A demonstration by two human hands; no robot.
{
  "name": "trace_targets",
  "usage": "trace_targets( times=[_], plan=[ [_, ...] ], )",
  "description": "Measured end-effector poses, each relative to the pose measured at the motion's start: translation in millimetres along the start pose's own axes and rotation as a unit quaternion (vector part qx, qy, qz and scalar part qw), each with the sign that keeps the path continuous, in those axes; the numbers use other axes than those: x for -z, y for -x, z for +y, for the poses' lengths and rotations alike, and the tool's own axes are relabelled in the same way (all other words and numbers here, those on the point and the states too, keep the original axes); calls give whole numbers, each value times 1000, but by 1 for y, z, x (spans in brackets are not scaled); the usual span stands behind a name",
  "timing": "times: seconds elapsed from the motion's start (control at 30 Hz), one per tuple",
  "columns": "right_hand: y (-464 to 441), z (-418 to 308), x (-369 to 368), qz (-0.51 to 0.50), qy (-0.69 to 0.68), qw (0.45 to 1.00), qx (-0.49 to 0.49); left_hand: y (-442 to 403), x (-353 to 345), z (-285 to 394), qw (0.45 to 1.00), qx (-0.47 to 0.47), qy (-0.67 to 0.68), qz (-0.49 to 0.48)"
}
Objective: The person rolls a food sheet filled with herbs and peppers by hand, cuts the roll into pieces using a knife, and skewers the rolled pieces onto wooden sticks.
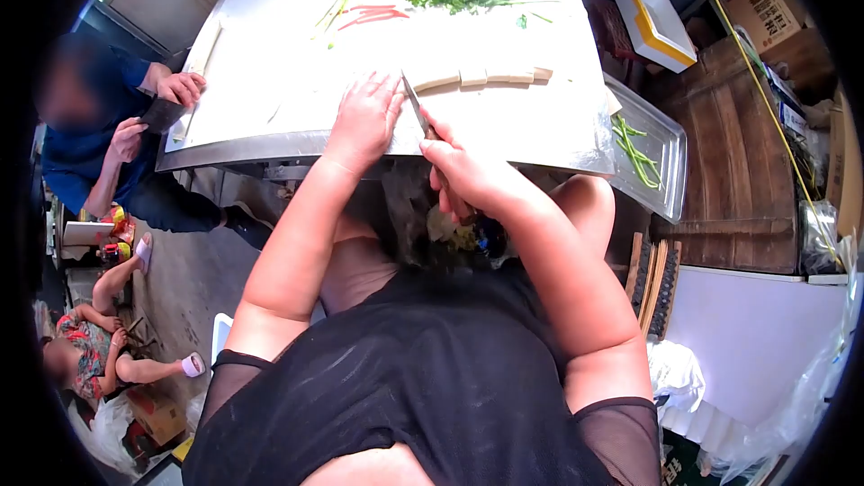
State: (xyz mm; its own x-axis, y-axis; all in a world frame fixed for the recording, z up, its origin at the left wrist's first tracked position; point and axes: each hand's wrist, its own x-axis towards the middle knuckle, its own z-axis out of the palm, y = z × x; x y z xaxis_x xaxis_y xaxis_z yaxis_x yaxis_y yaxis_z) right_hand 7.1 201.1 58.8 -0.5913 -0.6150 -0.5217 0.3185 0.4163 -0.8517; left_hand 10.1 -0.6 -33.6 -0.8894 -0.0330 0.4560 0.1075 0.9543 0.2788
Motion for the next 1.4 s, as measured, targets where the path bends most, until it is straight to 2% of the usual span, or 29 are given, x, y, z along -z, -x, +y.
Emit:
trace_targets(
  times=[0.2,0.5,0.6,0.73,0.8,0.83,0.9,0.93,1.0,1.07,1.23,1.4],
  plan=[
    [-31,-17,2,-2,94,995,29,3,-7,-3,1000,-7,-7,11],
    [11,23,1,3,38,992,120,5,-6,-3,1000,0,1,19],
    [16,26,10,61,-20,993,103,5,-5,-3,1000,-7,-2,16],
    [13,28,16,40,-2,998,47,4,-3,-2,1000,-4,6,3],
    [17,28,12,43,-2,998,40,6,-1,6,998,60,-14,20],
    [19,26,11,47,-1,998,33,2,1,10,998,61,-14,20],
    [19,25,14,43,3,999,31,-3,2,16,996,-14,-78,45],
    [20,26,14,40,7,999,29,-6,1,19,996,-13,-77,44],
    [20,28,16,33,1,999,29,-12,0,22,993,9,-78,-85],
    [19,23,22,29,-4,999,34,-13,-1,23,994,15,-70,-83],
    [31,0,27,26,-18,999,-42,-8,-7,21,997,6,-65,-44],
    [-1,2,24,14,-22,1000,-14,-8,-8,22,996,3,-71,-50]
  ],
)
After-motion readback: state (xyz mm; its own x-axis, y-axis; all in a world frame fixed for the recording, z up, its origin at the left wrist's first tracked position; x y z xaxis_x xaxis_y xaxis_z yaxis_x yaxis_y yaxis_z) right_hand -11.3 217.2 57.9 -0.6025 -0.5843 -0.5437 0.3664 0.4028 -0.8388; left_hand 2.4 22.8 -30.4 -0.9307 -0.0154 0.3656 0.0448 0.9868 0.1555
